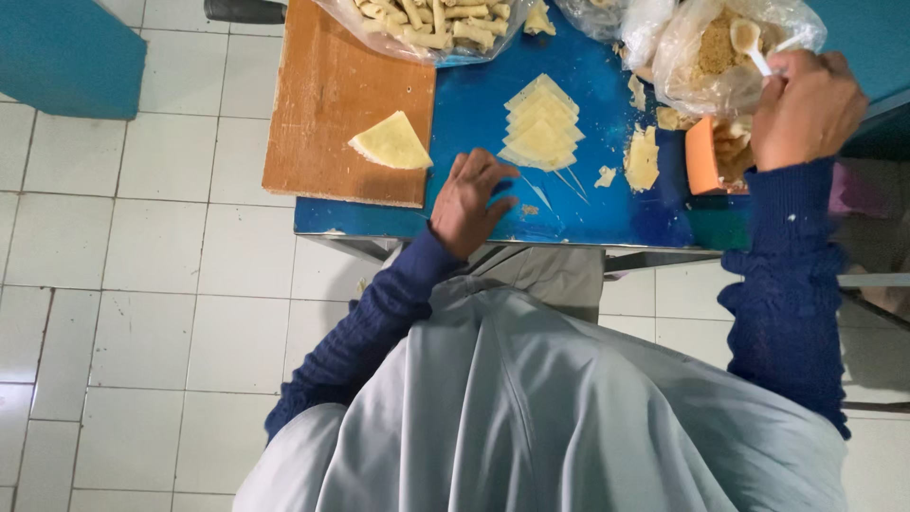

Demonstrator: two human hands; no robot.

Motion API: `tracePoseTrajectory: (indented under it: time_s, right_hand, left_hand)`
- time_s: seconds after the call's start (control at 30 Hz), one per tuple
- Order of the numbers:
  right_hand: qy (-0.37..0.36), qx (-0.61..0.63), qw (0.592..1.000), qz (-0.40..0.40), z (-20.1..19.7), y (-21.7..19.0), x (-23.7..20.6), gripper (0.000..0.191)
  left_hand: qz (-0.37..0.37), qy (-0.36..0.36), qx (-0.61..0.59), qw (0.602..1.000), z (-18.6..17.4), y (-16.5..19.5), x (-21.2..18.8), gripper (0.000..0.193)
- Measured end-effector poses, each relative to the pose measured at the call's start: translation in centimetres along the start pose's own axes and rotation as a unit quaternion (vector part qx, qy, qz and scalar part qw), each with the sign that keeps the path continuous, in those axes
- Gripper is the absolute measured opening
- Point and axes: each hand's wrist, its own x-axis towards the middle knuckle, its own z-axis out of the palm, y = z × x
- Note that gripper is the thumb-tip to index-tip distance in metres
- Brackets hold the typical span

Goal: The person sits at a table and folds triangular dough pieces by hand, spreading a light paste from an orange container onto them with a spoon, and arranges the folded pieces into an overlapping diamond pattern on the table. They repeat the fold-and-place cycle, occasionally reaching into plastic bags of dough and paste.

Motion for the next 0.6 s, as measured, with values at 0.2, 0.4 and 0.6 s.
tracePoseTrajectory:
  time_s: [0.2, 0.4, 0.6]
  right_hand:
    - [-0.049, 0.081, 0.995, 0.044, -0.9, -1.4, -1.3, 0.01]
    - [-0.042, 0.227, 0.972, 0.041, -0.4, -1.2, -1.0, 0.016]
    - [-0.093, 0.309, 0.935, 0.149, 0.1, -0.1, -1.6, 0.018]
  left_hand:
    - [0.004, -0.036, 0.105, 0.994, -0.3, 1.5, -2.4, 0.066]
    - [0.068, -0.046, 0.208, 0.975, 0.6, 1.2, -5.3, 0.075]
    - [0.109, -0.128, 0.293, 0.941, 1.0, 0.5, -6.0, 0.084]
